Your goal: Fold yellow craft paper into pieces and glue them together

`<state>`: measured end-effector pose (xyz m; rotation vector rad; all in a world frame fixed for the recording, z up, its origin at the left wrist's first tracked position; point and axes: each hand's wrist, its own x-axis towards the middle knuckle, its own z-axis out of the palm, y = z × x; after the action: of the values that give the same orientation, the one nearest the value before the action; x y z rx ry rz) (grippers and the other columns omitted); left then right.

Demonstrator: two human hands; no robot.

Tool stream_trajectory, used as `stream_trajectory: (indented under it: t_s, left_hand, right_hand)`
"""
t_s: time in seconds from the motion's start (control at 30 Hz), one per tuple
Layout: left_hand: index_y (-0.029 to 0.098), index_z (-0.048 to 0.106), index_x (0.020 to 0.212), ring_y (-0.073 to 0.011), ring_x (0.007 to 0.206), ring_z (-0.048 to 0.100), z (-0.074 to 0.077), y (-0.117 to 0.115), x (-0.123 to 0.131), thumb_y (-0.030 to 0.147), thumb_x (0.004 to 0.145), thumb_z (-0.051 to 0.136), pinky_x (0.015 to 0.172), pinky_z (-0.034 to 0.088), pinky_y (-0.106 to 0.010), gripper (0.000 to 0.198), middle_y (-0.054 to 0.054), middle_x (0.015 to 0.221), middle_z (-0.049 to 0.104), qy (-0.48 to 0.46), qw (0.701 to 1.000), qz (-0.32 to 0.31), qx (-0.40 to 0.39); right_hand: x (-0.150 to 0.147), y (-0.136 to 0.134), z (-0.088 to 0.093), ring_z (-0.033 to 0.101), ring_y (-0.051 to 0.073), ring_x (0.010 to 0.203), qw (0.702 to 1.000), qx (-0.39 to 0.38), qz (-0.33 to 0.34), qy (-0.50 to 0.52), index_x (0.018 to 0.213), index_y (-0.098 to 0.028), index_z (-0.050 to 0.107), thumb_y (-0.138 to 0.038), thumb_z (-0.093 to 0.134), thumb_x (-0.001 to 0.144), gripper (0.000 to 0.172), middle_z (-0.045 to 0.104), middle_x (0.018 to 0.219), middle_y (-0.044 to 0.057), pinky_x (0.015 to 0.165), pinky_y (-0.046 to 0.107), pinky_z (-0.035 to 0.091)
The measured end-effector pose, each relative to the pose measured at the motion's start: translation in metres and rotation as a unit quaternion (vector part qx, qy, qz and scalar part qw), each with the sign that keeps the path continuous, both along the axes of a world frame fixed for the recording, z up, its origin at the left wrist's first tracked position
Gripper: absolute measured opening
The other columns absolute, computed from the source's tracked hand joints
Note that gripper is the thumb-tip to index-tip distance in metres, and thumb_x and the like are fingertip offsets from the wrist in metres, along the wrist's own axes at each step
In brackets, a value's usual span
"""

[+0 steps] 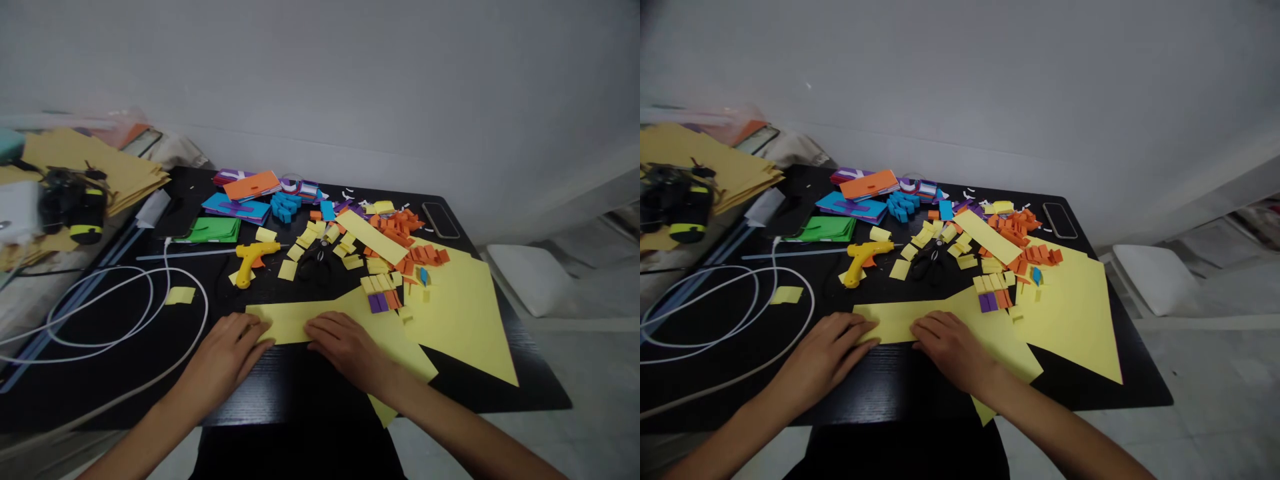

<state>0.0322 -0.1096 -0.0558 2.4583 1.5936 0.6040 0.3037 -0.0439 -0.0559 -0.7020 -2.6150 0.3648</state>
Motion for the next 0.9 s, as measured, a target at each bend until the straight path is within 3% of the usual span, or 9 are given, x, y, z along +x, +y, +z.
stream_trajectory:
  t_s: [0.13,0.37,0.5,0.63,0.7,0.77,0.83,0.9]
  left_hand:
    - [0.016,0.069,0.114,-0.0257,0.091,0.065,0.002,0.003,0.002,0.038,0.102,0.057,0.08,0.051,-0.041,0.027,-0.011,0.106,0.07,0.004,1.0,-0.009,-0.017]
    - [0.019,0.07,0.113,-0.0246,0.097,0.066,0.016,0.014,0.002,0.042,0.099,0.062,0.086,0.051,-0.04,0.028,-0.009,0.108,0.072,-0.073,0.997,0.001,-0.034]
    - [0.023,0.07,0.118,-0.0249,0.108,0.067,0.028,0.018,-0.001,0.041,0.098,0.063,0.094,0.052,-0.039,0.028,-0.007,0.113,0.073,-0.134,0.99,0.025,-0.045]
    - [0.024,0.068,0.125,-0.0286,0.118,0.066,0.037,0.021,-0.011,0.045,0.096,0.064,0.101,0.052,-0.042,0.036,-0.008,0.125,0.071,-0.194,0.976,0.064,-0.073]
    - [0.024,0.065,0.131,-0.0311,0.124,0.064,0.038,0.022,-0.017,0.047,0.098,0.058,0.106,0.05,-0.045,0.041,-0.01,0.131,0.069,-0.266,0.957,0.072,-0.093]
    - [0.023,0.059,0.14,-0.0325,0.13,0.06,0.036,0.024,-0.019,0.051,0.101,0.049,0.111,0.047,-0.047,0.049,-0.012,0.138,0.066,-0.384,0.915,0.069,-0.104]
    - [0.022,0.053,0.146,-0.032,0.132,0.059,0.034,0.028,-0.015,0.053,0.102,0.044,0.111,0.047,-0.047,0.054,-0.014,0.141,0.064,-0.502,0.855,0.065,-0.112]
    - [0.022,0.053,0.144,-0.0303,0.126,0.063,0.034,0.034,-0.002,0.052,0.1,0.053,0.105,0.053,-0.045,0.053,-0.014,0.139,0.065,-0.57,0.809,0.067,-0.126]
  right_hand:
    - [-0.004,0.002,0.004,0.068,0.022,0.097,0.999,0.015,0.016,-0.037,0.116,-0.015,0.069,-0.018,0.057,0.103,0.018,0.076,0.105,0.01,0.088,0.036,0.057]
    - [-0.004,0.001,0.003,0.068,0.027,0.101,0.99,0.104,0.035,-0.088,0.117,-0.011,0.067,-0.005,0.052,0.098,0.024,0.074,0.109,0.014,0.084,0.038,0.056]
    - [-0.007,0.003,0.004,0.069,0.025,0.096,0.996,0.081,0.003,-0.048,0.101,-0.015,0.067,-0.009,0.049,0.1,0.02,0.074,0.095,0.011,0.084,0.037,0.055]
    - [-0.005,0.007,0.016,0.07,0.023,0.091,0.998,0.026,-0.054,0.037,0.103,-0.018,0.066,-0.014,0.046,0.102,0.021,0.074,0.095,0.01,0.084,0.036,0.056]
    - [-0.003,0.009,0.024,0.07,0.022,0.088,0.991,-0.021,-0.082,0.1,0.106,-0.019,0.065,-0.017,0.046,0.102,0.02,0.074,0.096,0.009,0.08,0.034,0.056]
    - [-0.002,0.011,0.033,0.07,0.019,0.081,0.975,-0.097,-0.12,0.163,0.106,-0.02,0.063,-0.021,0.047,0.103,0.017,0.073,0.092,0.007,0.074,0.031,0.054]
    - [-0.004,0.014,0.042,0.064,0.016,0.07,0.939,-0.204,-0.167,0.218,0.099,-0.02,0.062,-0.027,0.049,0.103,0.015,0.068,0.081,0.002,0.063,0.026,0.049]
    - [-0.009,0.016,0.049,0.055,0.013,0.062,0.884,-0.327,-0.2,0.268,0.092,-0.021,0.06,-0.034,0.052,0.101,0.018,0.059,0.072,-0.001,0.055,0.024,0.042]
